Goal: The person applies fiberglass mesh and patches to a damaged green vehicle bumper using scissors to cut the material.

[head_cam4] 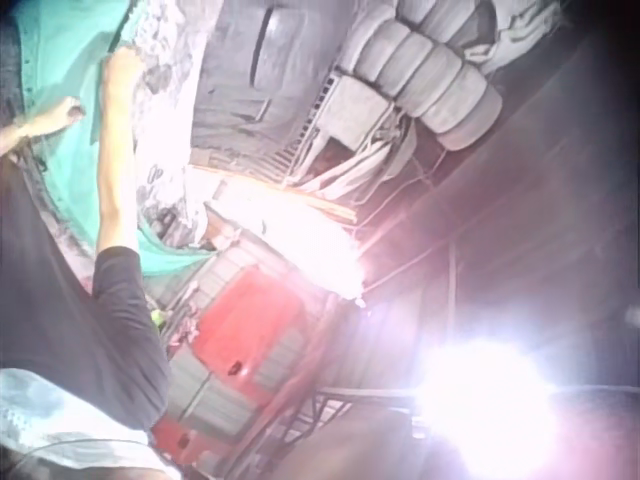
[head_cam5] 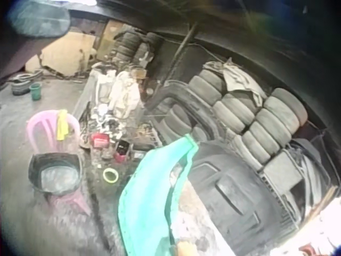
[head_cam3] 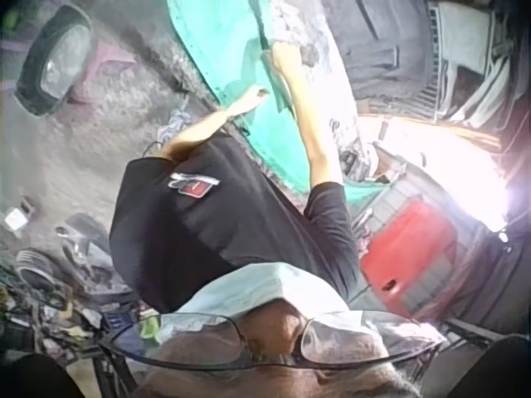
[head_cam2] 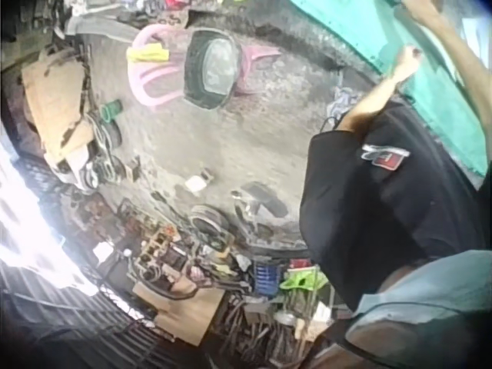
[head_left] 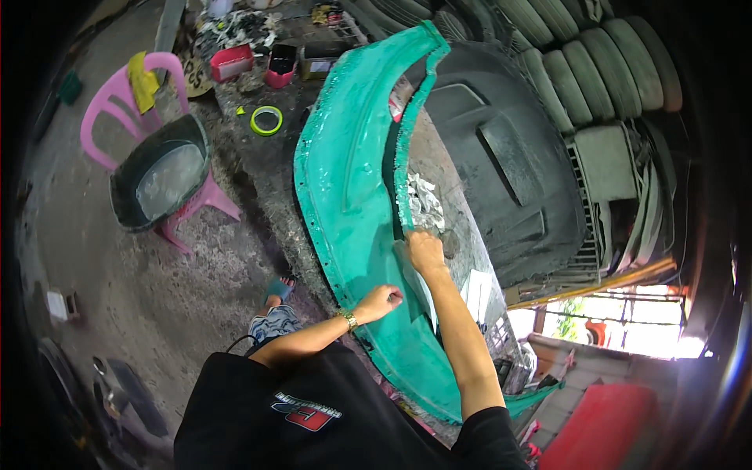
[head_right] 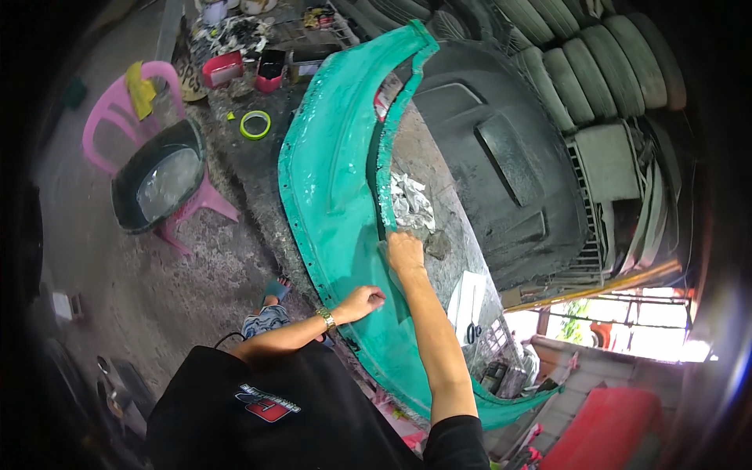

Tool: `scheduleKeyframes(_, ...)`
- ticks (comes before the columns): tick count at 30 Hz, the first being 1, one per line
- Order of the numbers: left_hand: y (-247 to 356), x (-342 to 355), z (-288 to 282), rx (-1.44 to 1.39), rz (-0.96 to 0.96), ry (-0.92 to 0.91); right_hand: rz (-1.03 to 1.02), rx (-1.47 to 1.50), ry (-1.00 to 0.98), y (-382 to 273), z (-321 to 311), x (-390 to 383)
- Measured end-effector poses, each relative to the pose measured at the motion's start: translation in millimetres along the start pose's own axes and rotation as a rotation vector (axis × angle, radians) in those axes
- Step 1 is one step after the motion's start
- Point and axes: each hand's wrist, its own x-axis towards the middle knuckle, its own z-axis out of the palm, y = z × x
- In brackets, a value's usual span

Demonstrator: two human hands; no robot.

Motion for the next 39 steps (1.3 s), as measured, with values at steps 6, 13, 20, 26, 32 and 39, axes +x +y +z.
scheduleKeyframes(6, 7.6, 34.5, -41.8, 0.192, -0.004, 0.361, -0.207, 0.114, 0.138, 5.4, -6.0, -18.2)
scheduleKeyframes(13, 23.1, 61.1, -59.5, 0.385, 0.059, 0.378, -0.350, 0.059, 0.179, 7.8, -6.2, -22.4)
scheduleKeyframes(20, 9.4, 68.3, -59.5, 0.472, 0.054, 0.317, -0.389, 0.069, 0.111, 7.8, -13.1, -23.0)
scheduleKeyframes(26, 4.3, 71.2, -59.0, 0.542, 0.054, 0.288, -0.366, 0.149, 0.100, 4.9, -19.5, -15.1)
scheduleKeyframes(32, 8.7, 76.5, -62.8, 0.557, 0.055, 0.301, -0.300, 0.188, 0.085, 3.3, -24.1, -10.5)
scheduleKeyframes(39, 12.7, 75.2, -64.2, 0.565, 0.068, 0.305, -0.331, 0.219, 0.096, 4.9, -25.3, -12.6)
